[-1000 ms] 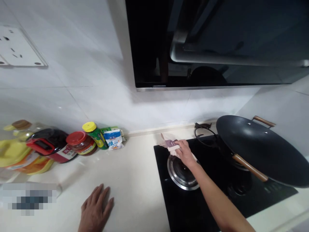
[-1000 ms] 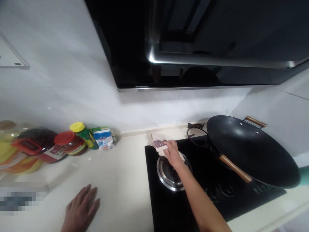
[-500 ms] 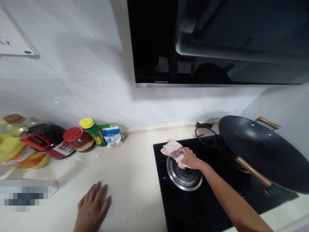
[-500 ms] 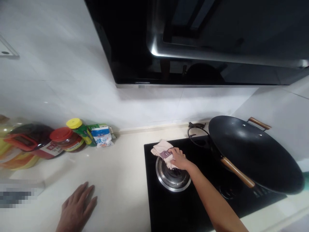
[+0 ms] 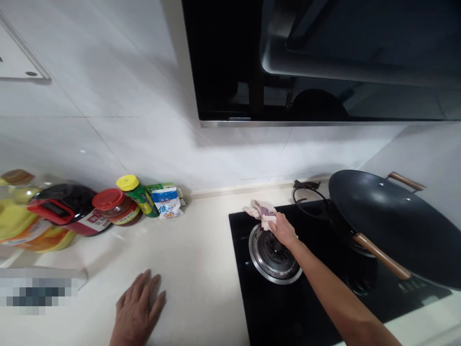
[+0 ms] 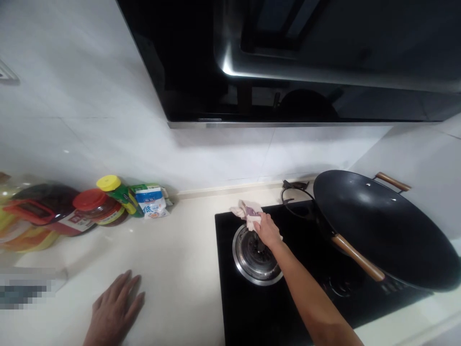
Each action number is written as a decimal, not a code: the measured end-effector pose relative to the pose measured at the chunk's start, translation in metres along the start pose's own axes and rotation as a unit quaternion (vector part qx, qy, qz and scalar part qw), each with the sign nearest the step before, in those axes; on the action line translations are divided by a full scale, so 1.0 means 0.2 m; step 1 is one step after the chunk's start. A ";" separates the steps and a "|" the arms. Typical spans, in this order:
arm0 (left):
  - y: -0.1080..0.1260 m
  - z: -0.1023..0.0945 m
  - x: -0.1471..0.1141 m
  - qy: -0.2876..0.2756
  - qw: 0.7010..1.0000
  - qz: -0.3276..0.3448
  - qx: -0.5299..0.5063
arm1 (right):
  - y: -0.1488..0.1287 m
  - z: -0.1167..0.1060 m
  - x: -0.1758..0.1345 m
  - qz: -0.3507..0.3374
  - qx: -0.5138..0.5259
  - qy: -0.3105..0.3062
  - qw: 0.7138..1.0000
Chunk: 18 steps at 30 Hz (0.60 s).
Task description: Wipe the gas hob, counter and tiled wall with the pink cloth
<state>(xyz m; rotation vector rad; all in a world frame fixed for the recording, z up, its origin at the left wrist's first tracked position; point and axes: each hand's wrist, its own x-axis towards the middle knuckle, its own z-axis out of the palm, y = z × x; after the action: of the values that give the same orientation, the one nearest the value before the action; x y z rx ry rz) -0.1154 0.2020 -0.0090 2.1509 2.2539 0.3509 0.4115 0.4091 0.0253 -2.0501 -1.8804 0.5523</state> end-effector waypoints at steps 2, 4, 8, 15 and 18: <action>0.00 0.00 0.00 -0.003 1.000 -0.005 0.000 | -0.01 0.00 0.04 0.036 0.032 0.006 0.999; 0.01 -0.01 0.00 -0.006 1.000 -0.005 -0.002 | 0.00 -0.01 0.07 0.063 0.071 0.009 0.995; 0.02 -0.01 0.00 -0.001 1.000 -0.007 -0.007 | 0.06 -0.08 0.06 0.073 0.168 -0.011 0.983; 0.02 -0.02 0.01 -0.006 1.000 -0.006 -0.002 | 0.17 -0.15 -0.06 0.000 0.170 -0.102 0.980; 0.02 -0.02 0.01 -0.007 1.000 -0.002 0.002 | 0.15 -0.12 -0.04 -0.028 0.037 -0.111 0.993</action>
<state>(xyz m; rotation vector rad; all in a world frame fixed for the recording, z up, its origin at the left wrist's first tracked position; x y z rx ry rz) -0.1126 0.2031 -0.0047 2.1443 2.2523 0.3324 0.4496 0.3999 0.0328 -1.9521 -1.9990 0.8520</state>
